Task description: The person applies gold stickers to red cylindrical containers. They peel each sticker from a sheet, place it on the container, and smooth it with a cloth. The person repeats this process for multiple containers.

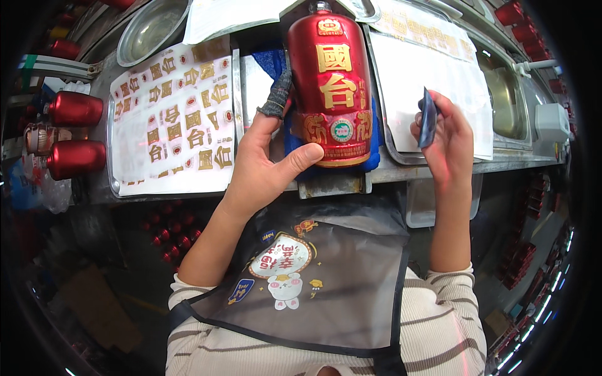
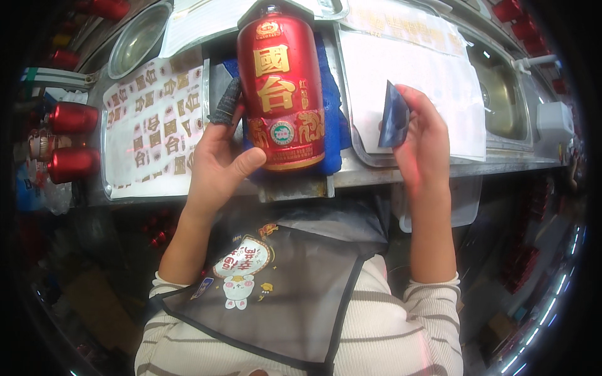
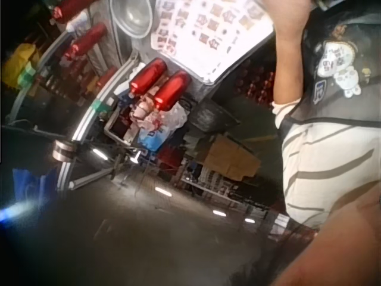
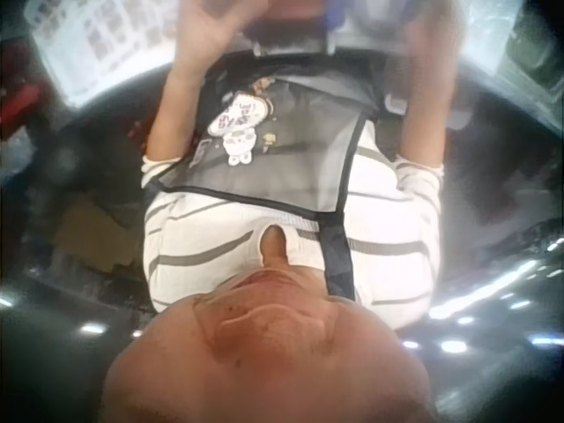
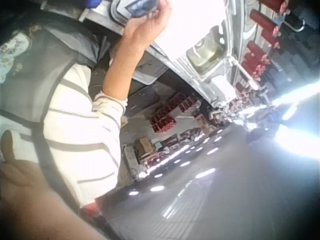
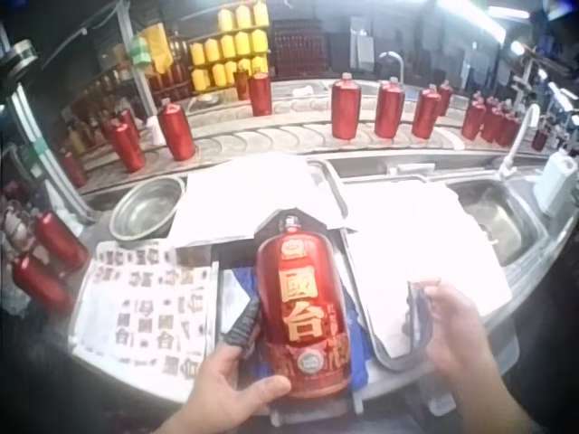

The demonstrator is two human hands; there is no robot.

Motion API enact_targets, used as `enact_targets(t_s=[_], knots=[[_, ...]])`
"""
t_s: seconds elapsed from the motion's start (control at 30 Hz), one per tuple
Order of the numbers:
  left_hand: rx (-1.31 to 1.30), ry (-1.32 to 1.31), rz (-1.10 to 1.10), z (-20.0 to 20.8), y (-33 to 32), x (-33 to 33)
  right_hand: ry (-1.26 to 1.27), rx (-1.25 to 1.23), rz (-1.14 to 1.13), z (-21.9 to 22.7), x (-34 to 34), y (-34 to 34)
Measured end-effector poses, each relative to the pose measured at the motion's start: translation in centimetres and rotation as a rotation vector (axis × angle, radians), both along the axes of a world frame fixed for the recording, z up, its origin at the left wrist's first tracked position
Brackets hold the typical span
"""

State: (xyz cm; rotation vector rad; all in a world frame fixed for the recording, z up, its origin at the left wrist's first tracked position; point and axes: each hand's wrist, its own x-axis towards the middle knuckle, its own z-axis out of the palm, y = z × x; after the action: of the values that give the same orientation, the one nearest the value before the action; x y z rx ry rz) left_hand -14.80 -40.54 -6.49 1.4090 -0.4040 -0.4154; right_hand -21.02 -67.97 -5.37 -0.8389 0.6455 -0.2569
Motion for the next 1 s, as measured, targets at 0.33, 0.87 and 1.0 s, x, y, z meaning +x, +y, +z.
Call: enact_targets(t_s=[0.33, 0.87, 1.0], knots=[[0.033, -0.046, 0.016, -0.5, -0.1, 0.1, -0.189, -1.247, 0.165, 3.4, -1.0, 8.0], [0.059, 0.089, 0.201, 3.2, -3.9, 0.2, -0.074, -0.680, 0.224, 1.8, -1.3, 7.3], [0.089, 0.040, 0.201, 3.1, -3.9, 0.3, -0.016, -0.758, 0.161, 1.7, -1.8, 6.0]])
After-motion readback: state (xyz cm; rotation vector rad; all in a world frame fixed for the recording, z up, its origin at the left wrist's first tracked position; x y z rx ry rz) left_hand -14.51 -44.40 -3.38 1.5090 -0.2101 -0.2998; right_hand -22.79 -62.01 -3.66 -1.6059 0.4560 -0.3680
